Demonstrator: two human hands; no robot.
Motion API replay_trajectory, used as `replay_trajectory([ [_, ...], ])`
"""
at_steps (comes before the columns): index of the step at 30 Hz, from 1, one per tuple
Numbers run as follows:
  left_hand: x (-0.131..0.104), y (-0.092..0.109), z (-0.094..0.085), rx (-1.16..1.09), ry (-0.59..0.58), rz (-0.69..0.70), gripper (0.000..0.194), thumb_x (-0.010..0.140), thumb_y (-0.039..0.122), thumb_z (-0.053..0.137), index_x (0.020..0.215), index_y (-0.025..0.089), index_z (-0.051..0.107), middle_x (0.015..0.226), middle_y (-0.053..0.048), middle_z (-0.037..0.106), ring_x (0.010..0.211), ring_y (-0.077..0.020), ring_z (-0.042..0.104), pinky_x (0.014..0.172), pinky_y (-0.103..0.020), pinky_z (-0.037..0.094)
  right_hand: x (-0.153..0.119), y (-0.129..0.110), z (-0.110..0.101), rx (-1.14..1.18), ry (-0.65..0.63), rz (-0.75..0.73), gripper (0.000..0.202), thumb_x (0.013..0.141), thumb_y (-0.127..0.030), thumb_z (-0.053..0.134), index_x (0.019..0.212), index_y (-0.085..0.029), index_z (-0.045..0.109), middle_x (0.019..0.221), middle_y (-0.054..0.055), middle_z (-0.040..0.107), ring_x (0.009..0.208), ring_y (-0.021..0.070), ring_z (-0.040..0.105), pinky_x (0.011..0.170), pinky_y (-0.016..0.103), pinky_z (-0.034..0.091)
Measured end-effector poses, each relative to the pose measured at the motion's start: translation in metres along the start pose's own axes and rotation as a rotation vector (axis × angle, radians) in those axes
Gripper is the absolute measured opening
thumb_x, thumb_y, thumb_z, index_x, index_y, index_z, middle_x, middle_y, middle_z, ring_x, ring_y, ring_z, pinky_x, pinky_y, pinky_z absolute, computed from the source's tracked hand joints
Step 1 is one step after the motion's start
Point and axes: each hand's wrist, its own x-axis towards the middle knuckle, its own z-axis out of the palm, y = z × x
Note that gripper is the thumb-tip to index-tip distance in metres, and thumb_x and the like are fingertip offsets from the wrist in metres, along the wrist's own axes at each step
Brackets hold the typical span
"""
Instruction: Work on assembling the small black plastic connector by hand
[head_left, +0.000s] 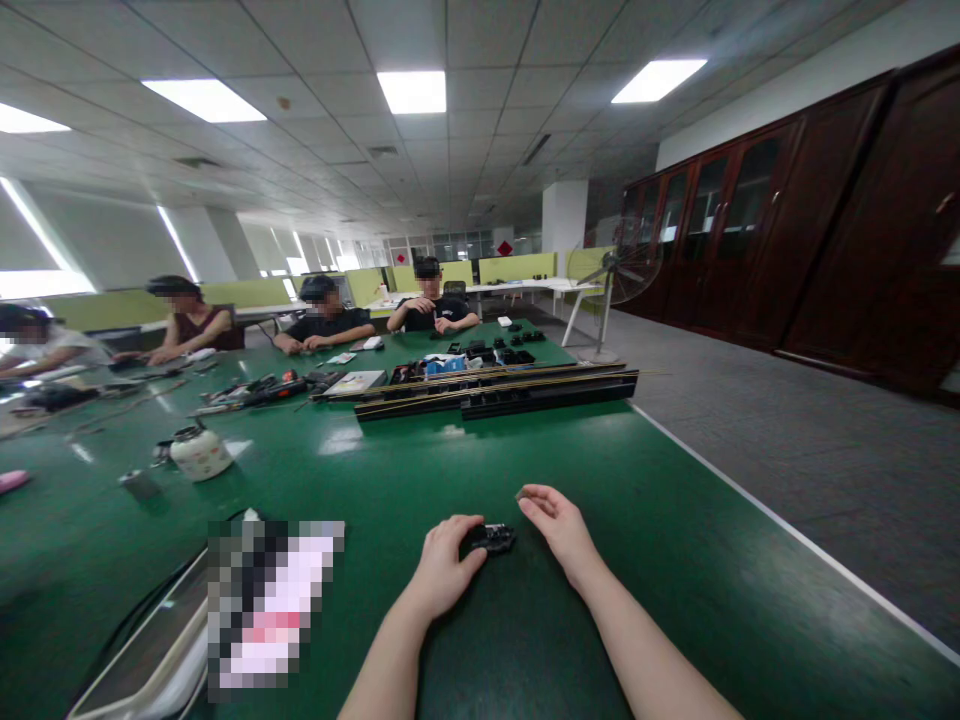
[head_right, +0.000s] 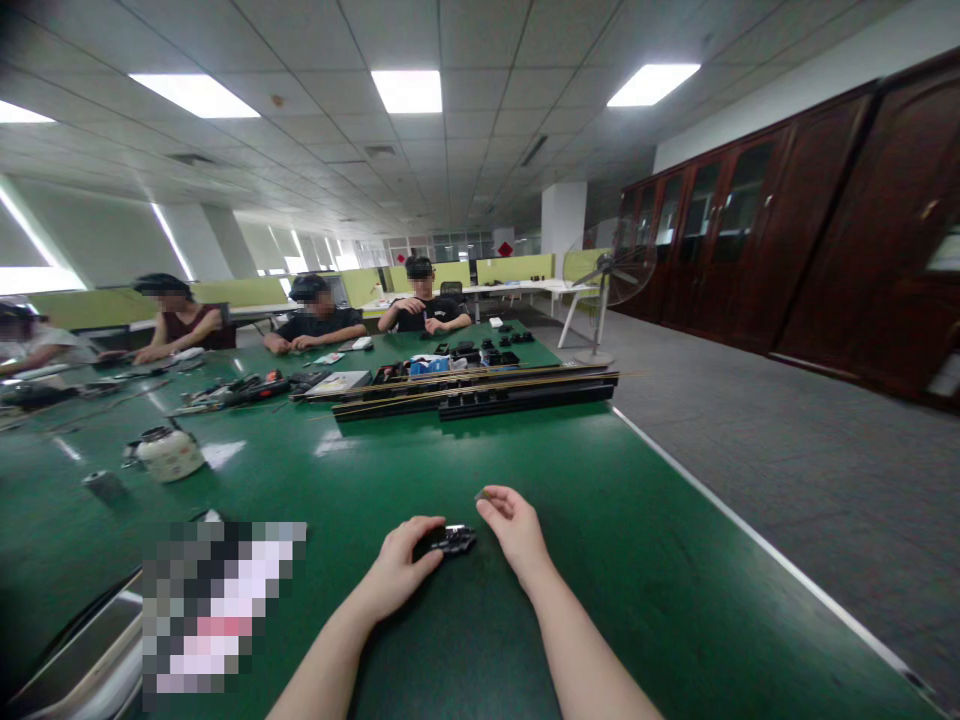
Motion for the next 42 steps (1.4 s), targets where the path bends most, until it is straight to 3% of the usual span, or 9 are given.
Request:
replay_trajectory([
  [11,0.0006,-0.0047,0.0028,-0.014,0.013,0.03,0.037,0.074,0.018,0.06,0.111,0.021,0.059,0.11,-0.006,0.063,0.104,-0.0237,0.055,0.095,-0.038,0.038,0.0022,0.0018,-0.0029,0.079,0.096,0.059,0.049,0.052,-0.048,0.076,0.088,-0.019,0.063,0.093,0.008,0.071,0.095,0.0248,0.064,0.086,0.039,0.048],
  [24,0.0005,-0.0054,0.0022,-0.011,0.004,0.025,0.038,0.075,0.019,0.059,0.112,0.022,0.059,0.112,-0.006,0.062,0.106,-0.0238,0.055,0.096,-0.038,0.037,0.0031,0.0032,-0.0033,0.1,0.108,0.059,0.045,0.052,-0.046,0.077,0.086,-0.019,0.064,0.09,0.007,0.071,0.091,0.0236,0.064,0.08,0.036,0.05],
  [42,0.0014,-0.0004,0.0008,-0.006,0.006,0.017,0.038,0.073,0.018,0.06,0.11,0.022,0.06,0.11,-0.006,0.064,0.104,-0.0239,0.056,0.094,-0.038,0.039,-0.001,-0.0002,-0.0001,0.045,0.021,0.008,0.046,0.049,-0.048,0.078,0.083,-0.018,0.067,0.086,0.008,0.072,0.086,0.0235,0.065,0.087,0.039,0.047],
])
